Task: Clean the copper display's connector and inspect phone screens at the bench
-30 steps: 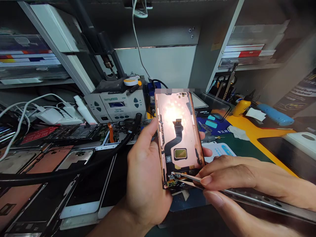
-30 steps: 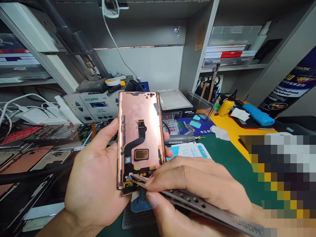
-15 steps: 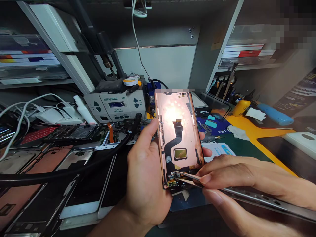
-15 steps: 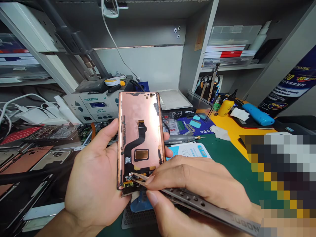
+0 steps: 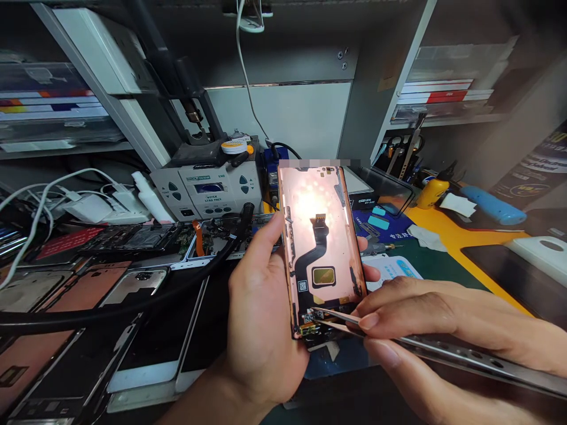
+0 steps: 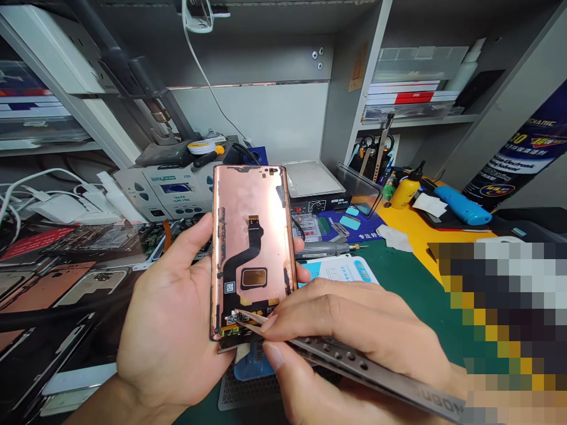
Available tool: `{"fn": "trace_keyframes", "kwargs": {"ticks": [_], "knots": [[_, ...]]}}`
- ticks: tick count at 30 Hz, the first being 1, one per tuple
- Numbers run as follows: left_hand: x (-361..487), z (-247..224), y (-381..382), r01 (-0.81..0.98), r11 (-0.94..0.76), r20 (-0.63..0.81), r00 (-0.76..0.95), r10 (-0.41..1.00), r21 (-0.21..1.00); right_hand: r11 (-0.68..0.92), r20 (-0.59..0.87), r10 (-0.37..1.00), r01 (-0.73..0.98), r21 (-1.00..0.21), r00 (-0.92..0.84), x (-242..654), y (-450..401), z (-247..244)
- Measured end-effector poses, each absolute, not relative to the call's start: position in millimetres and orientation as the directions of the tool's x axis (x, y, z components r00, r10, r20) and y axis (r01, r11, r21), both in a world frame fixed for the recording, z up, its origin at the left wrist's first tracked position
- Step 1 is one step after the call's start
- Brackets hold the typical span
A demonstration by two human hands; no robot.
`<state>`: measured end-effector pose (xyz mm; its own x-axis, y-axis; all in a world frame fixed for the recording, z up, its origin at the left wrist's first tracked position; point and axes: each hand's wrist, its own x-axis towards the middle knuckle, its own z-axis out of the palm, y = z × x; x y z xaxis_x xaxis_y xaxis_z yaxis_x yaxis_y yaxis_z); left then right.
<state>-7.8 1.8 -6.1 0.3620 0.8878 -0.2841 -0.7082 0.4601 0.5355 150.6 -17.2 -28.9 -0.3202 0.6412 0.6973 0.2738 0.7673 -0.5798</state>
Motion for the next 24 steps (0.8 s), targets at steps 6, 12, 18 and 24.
{"fn": "trace_keyframes", "kwargs": {"ticks": [6, 12, 18, 24], "knots": [[-7.1, -5.3, 1.9, -0.703, 0.458, -0.272, 0.369, 0.889, 0.544, 0.774, 0.709, 0.632, 0.312, -0.551, -0.313, 151.1, -14.9, -32.4], [-7.3, -5.5, 0.7, -0.700, 0.458, -0.286, 0.358, 0.889, 0.549, 0.738, 0.685, 0.674, 0.305, -0.602, -0.277, 152.5, -19.6, -34.6], [-7.0, -4.3, 0.9, -0.702, 0.464, -0.287, 0.364, 0.886, 0.540, 0.771, 0.687, 0.637, 0.307, -0.558, -0.349, 153.6, -17.7, -29.0], [-7.1, -5.0, 2.2, -0.709, 0.464, -0.288, 0.364, 0.886, 0.531, 0.766, 0.683, 0.643, 0.307, -0.565, -0.347, 151.3, -16.2, -25.0]]}}
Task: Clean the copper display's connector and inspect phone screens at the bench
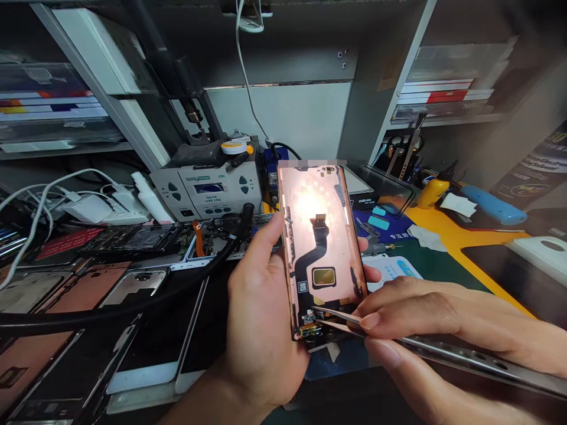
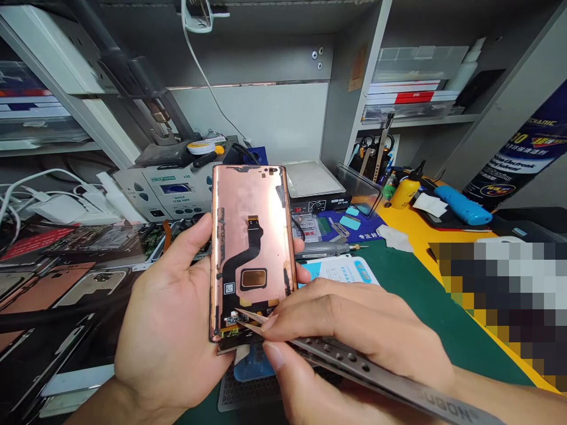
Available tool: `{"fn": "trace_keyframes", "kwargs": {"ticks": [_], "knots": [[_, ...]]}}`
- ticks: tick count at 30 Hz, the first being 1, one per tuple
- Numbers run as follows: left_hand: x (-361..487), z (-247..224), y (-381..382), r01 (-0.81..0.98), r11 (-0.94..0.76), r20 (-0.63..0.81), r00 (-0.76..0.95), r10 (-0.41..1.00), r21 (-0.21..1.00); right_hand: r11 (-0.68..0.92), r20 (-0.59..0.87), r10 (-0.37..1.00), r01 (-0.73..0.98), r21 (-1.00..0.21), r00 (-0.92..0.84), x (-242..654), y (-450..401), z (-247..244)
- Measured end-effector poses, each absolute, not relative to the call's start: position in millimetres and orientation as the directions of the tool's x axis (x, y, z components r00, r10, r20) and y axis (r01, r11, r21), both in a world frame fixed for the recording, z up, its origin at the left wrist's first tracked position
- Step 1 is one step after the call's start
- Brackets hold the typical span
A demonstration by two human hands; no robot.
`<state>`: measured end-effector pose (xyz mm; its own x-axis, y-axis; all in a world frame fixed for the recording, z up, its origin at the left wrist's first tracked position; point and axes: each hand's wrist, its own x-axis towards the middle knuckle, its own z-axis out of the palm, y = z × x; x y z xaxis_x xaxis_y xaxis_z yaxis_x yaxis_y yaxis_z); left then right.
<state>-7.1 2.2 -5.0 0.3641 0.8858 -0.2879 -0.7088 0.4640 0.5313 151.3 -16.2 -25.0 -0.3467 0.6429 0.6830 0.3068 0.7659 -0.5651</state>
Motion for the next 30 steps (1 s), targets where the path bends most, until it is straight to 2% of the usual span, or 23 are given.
{"fn": "trace_keyframes", "kwargs": {"ticks": [30], "knots": [[-6.1, -3.8, 1.5, -0.705, 0.455, -0.289, 0.352, 0.890, 0.544, 0.778, 0.699, 0.628, 0.300, -0.552, -0.341, 153.2, -17.1, -28.6]]}}
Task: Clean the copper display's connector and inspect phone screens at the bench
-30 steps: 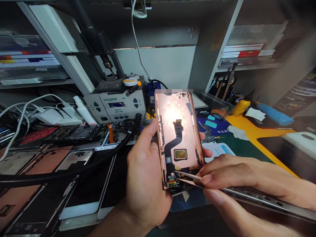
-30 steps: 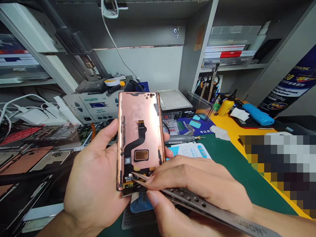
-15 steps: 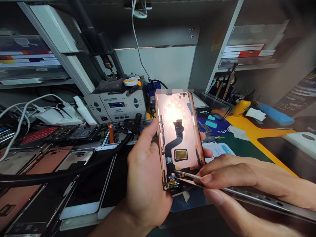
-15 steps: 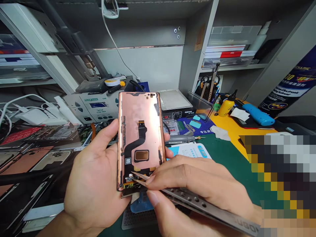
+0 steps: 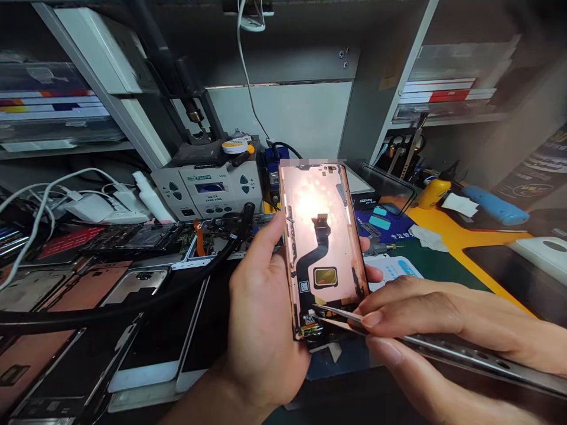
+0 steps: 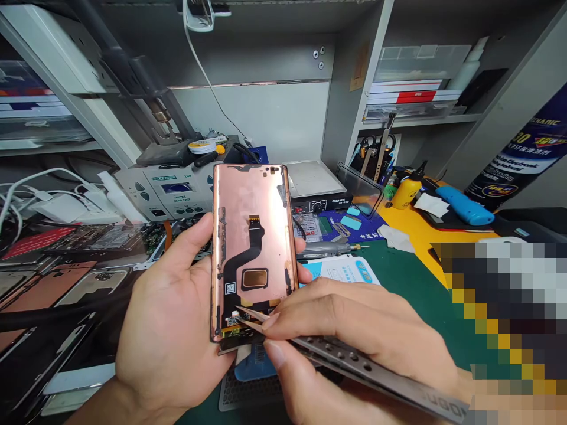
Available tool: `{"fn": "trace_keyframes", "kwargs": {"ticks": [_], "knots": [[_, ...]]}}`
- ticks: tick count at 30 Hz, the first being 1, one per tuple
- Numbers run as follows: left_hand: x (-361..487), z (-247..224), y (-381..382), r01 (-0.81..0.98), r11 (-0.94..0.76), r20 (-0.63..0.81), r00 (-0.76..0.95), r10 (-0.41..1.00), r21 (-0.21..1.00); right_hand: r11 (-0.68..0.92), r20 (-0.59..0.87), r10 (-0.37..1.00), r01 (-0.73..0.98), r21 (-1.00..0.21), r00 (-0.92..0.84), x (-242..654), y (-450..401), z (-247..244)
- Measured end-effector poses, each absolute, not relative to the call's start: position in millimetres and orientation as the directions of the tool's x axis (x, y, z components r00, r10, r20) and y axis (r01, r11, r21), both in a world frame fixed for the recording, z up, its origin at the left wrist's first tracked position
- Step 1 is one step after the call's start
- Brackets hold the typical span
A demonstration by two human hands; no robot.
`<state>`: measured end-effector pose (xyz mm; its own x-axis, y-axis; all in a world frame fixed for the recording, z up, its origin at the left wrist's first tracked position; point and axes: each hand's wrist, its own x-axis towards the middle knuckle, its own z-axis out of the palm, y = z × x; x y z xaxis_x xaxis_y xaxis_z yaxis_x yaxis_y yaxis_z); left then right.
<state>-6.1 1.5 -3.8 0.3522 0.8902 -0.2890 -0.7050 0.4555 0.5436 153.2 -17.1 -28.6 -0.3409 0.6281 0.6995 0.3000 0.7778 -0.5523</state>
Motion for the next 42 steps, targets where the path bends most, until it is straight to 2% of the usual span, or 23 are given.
{"fn": "trace_keyframes", "kwargs": {"ticks": [14, 29, 36, 42], "knots": [[-6, -3, 1, -0.698, 0.457, -0.290, 0.354, 0.889, 0.552, 0.757, 0.698, 0.651, 0.313, -0.573, -0.297, 150, -18, -28], [-6, -4, 1, -0.703, 0.450, -0.275, 0.357, 0.893, 0.551, 0.779, 0.700, 0.626, 0.310, -0.545, -0.344, 152, -17, -26], [-6, -3, 0, -0.701, 0.451, -0.275, 0.358, 0.892, 0.553, 0.735, 0.689, 0.670, 0.378, -0.564, -0.275, 153, -19, -33], [-6, -5, 0, -0.700, 0.445, -0.262, 0.360, 0.895, 0.558, 0.756, 0.687, 0.650, 0.367, -0.542, -0.324, 152, -17, -28]]}}
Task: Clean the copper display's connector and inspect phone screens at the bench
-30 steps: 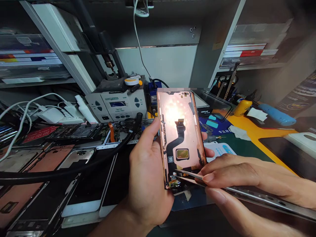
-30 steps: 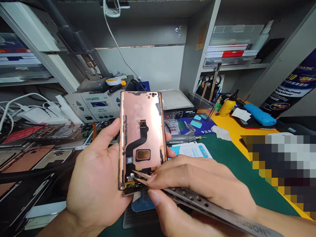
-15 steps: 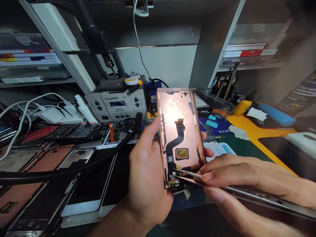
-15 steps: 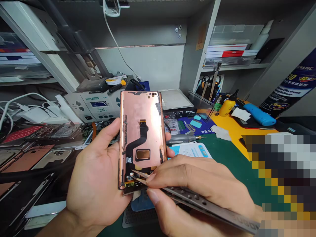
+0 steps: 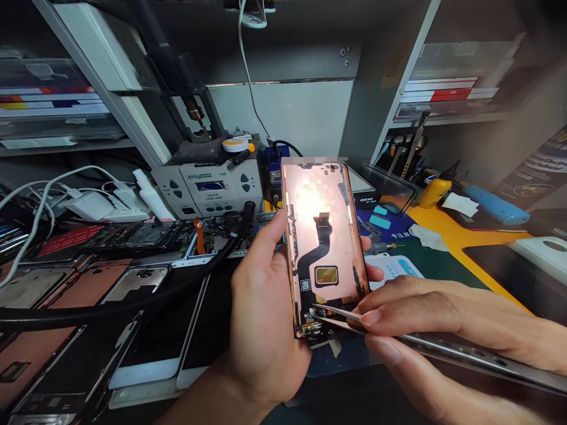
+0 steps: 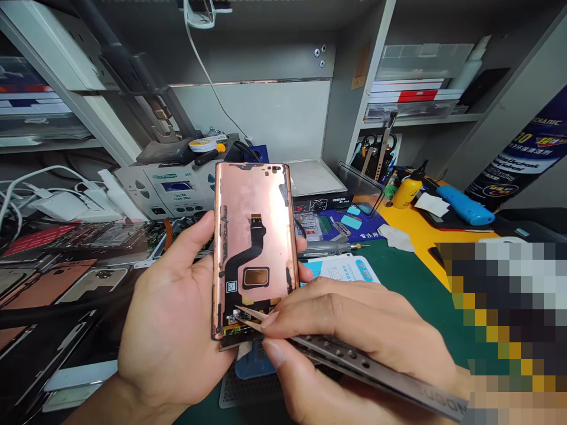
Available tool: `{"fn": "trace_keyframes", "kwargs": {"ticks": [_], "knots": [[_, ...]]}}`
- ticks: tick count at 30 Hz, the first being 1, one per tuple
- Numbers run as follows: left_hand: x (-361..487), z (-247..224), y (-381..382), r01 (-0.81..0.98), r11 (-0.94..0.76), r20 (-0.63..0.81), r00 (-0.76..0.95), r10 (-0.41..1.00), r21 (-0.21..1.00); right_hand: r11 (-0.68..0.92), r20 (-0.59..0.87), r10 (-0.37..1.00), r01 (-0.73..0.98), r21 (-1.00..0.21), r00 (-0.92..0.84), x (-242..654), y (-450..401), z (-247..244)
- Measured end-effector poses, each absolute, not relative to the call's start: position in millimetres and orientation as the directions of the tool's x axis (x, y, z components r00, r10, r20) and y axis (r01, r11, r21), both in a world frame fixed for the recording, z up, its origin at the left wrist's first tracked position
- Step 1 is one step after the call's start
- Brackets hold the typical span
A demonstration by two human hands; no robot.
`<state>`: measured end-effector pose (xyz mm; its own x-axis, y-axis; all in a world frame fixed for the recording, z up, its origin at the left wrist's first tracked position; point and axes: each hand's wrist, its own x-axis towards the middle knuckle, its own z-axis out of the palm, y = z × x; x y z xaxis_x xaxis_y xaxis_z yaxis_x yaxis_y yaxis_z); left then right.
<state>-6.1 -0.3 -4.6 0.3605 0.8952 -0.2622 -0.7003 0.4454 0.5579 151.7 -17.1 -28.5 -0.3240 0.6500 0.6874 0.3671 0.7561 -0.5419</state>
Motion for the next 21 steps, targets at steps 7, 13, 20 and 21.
{"fn": "trace_keyframes", "kwargs": {"ticks": [7, 13, 20, 21], "knots": [[-5.8, -4.6, 0.8, -0.709, 0.455, -0.270, 0.366, 0.890, 0.539, 0.755, 0.676, 0.655, 0.342, -0.560, -0.339, 152.5, -17.1, -27.4], [-5.9, -3.5, 0.5, -0.702, 0.450, -0.272, 0.358, 0.893, 0.552, 0.767, 0.693, 0.640, 0.341, -0.544, -0.334, 154.4, -18.3, -31.0], [-6.3, -5.1, -0.3, -0.712, 0.450, -0.270, 0.360, 0.893, 0.538, 0.761, 0.698, 0.643, 0.356, -0.541, -0.314, 154.2, -18.8, -32.3], [-6.4, -5.4, -0.6, -0.710, 0.453, -0.273, 0.362, 0.891, 0.539, 0.764, 0.700, 0.641, 0.350, -0.542, -0.315, 154.0, -18.5, -31.3]]}}
